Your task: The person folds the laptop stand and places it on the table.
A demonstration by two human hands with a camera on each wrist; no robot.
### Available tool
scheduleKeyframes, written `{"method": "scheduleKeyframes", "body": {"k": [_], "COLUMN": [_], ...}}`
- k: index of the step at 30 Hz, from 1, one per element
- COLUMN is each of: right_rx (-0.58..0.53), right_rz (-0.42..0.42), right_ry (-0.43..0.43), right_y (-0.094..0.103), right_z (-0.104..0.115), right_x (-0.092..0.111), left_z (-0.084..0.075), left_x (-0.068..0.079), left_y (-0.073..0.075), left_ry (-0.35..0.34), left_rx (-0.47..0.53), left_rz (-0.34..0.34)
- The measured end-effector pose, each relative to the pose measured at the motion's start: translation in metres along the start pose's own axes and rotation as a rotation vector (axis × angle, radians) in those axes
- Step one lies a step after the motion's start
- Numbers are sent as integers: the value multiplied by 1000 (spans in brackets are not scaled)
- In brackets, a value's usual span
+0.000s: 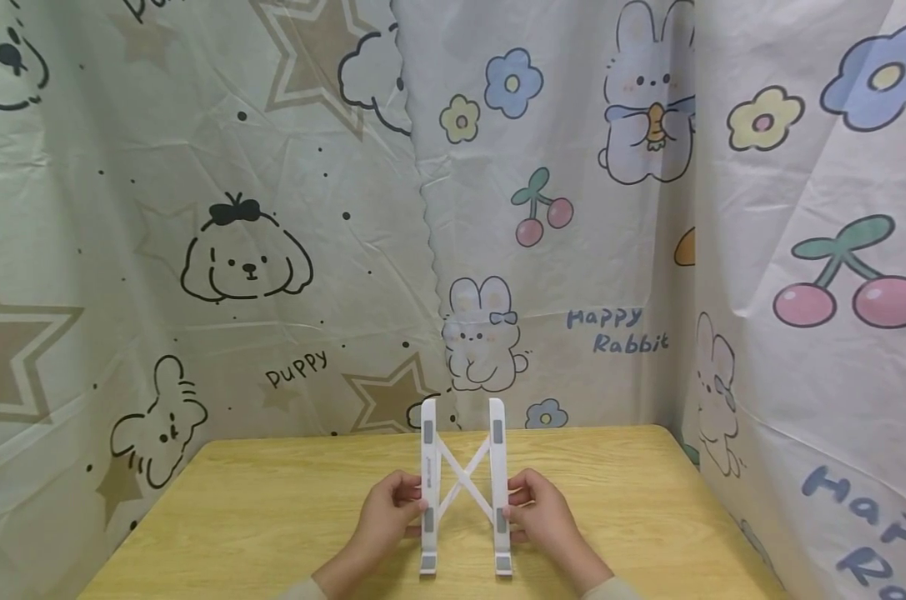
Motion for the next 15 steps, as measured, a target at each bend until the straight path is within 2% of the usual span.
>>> {"method": "scheduleKeyframes", "body": {"k": [7, 15], "right_rx": [-26, -39], "right_rz": [7, 43], "right_ry": [12, 22], "right_y": [-3, -8], "right_z": [3, 1], "right_x": [2, 0], "left_z": [-1, -4], "left_x": [-1, -4], "left_y": [-5, -14], "left_ry": [5, -13], "left_rx": [-21, 10], "left_rz": [-2, -2]}}
Point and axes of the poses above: each hand's wrist, its own x-axis away from the middle knuckle, its own y-axis out of the back of the hand, z = x × y, the point moved 7 cm from there along -x, towards the middle knuckle, and after that the axes turned 7 degrees about -y, right-handed, at the moved point
